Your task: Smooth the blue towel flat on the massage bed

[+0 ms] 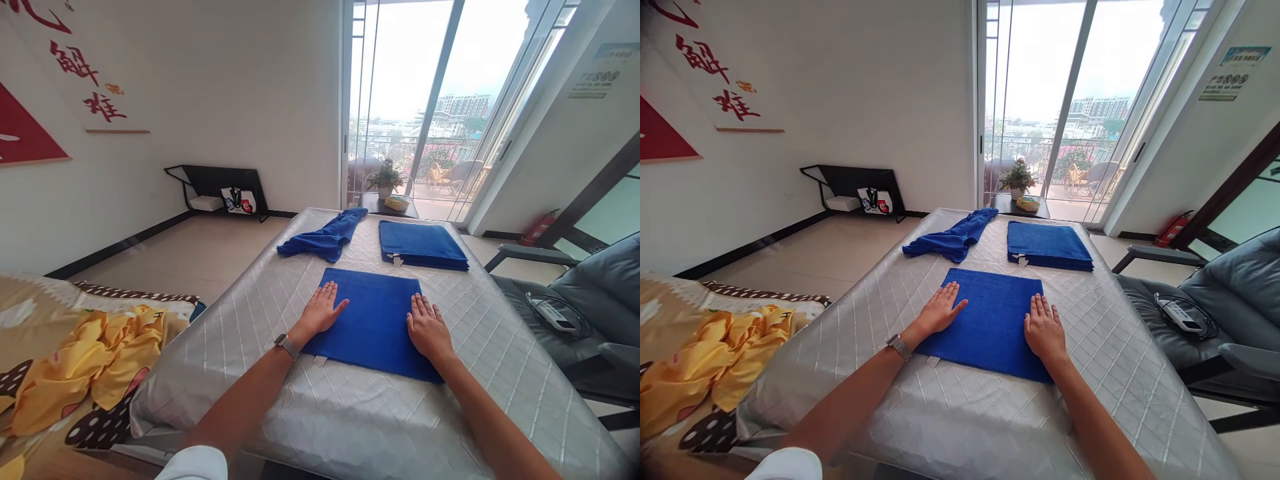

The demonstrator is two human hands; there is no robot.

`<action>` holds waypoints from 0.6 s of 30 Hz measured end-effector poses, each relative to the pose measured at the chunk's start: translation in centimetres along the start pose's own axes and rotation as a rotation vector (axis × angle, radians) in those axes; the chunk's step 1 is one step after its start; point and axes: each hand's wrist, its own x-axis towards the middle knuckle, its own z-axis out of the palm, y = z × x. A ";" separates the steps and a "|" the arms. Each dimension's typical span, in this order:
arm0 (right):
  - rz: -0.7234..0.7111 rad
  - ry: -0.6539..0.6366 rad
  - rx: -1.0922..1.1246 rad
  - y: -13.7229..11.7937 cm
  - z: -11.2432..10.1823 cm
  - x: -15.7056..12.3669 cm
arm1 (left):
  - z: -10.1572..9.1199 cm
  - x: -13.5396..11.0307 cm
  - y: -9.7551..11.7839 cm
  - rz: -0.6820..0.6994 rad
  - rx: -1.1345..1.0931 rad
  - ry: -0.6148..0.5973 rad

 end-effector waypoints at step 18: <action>0.001 -0.107 0.159 -0.2 0.8 -4.2 | -1.6 -1.4 7.4 0.314 -0.051 0.037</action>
